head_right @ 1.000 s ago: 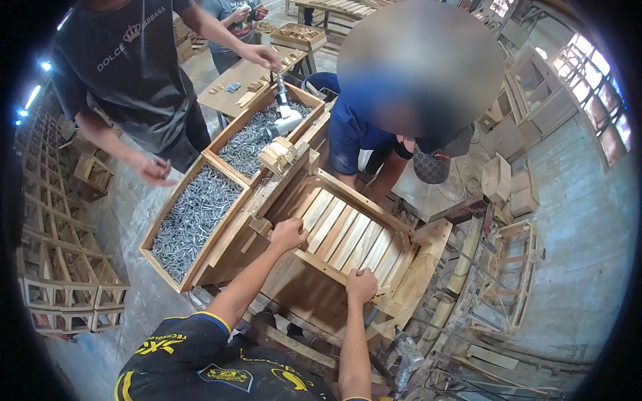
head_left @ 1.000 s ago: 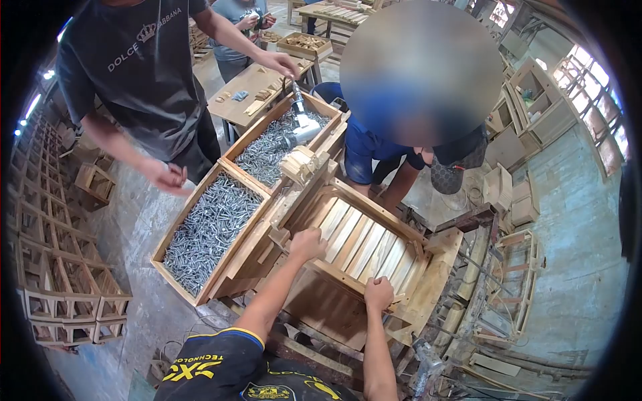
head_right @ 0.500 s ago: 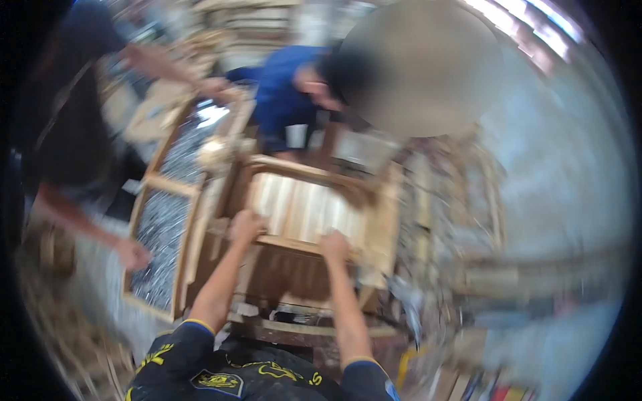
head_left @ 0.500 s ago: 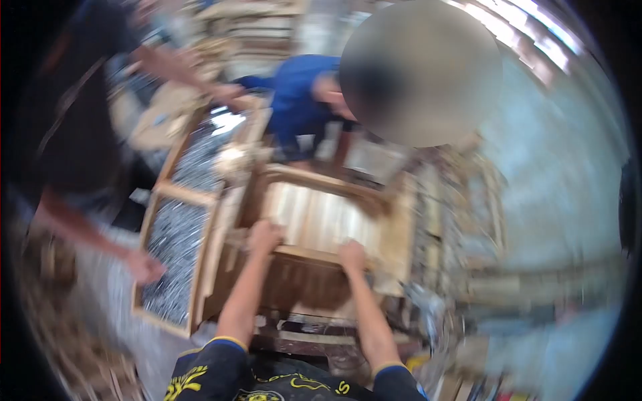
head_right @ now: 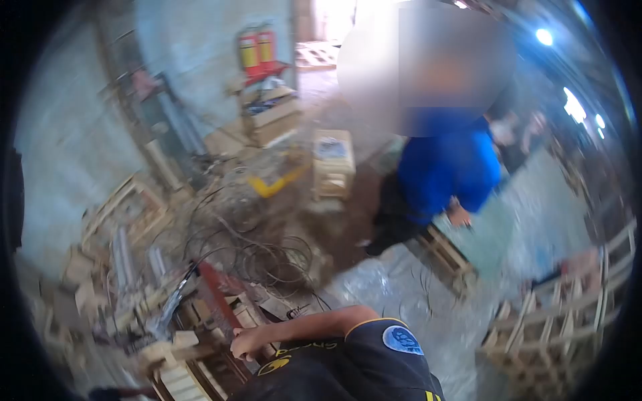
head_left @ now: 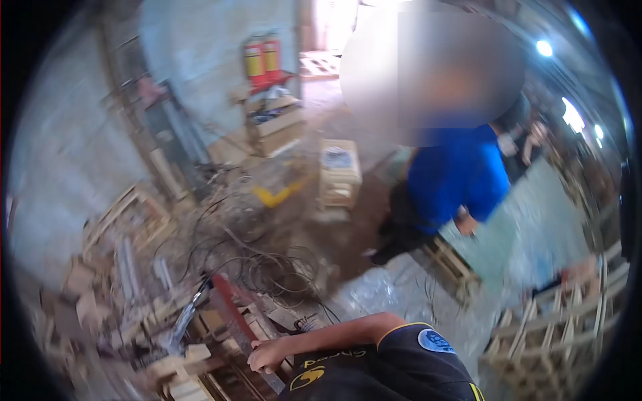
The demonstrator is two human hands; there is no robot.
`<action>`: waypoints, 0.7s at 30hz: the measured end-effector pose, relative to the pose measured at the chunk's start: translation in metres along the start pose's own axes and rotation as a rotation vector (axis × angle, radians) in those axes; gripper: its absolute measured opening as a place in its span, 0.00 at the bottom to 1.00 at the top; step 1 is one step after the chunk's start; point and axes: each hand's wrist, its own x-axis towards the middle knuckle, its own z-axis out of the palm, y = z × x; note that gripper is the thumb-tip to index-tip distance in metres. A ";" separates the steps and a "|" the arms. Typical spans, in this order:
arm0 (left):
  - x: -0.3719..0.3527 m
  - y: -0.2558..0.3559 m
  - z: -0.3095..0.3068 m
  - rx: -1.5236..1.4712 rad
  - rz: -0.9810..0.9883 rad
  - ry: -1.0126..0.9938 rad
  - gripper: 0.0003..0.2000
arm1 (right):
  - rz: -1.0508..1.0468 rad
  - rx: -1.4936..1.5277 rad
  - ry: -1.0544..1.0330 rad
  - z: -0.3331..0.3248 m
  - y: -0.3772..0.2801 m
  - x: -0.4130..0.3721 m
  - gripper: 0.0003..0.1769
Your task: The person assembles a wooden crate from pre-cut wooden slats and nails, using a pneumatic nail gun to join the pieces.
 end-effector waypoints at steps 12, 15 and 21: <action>-0.017 0.086 0.076 -0.043 0.275 -0.495 0.15 | 0.168 -0.116 0.494 0.054 -0.025 -0.017 0.14; -0.014 0.078 0.066 -0.057 0.280 -0.520 0.15 | 0.162 -0.338 0.590 0.061 -0.062 -0.009 0.17; -0.015 0.063 0.040 -0.080 0.246 -0.508 0.15 | 0.053 -0.237 0.189 0.081 -0.055 -0.002 0.14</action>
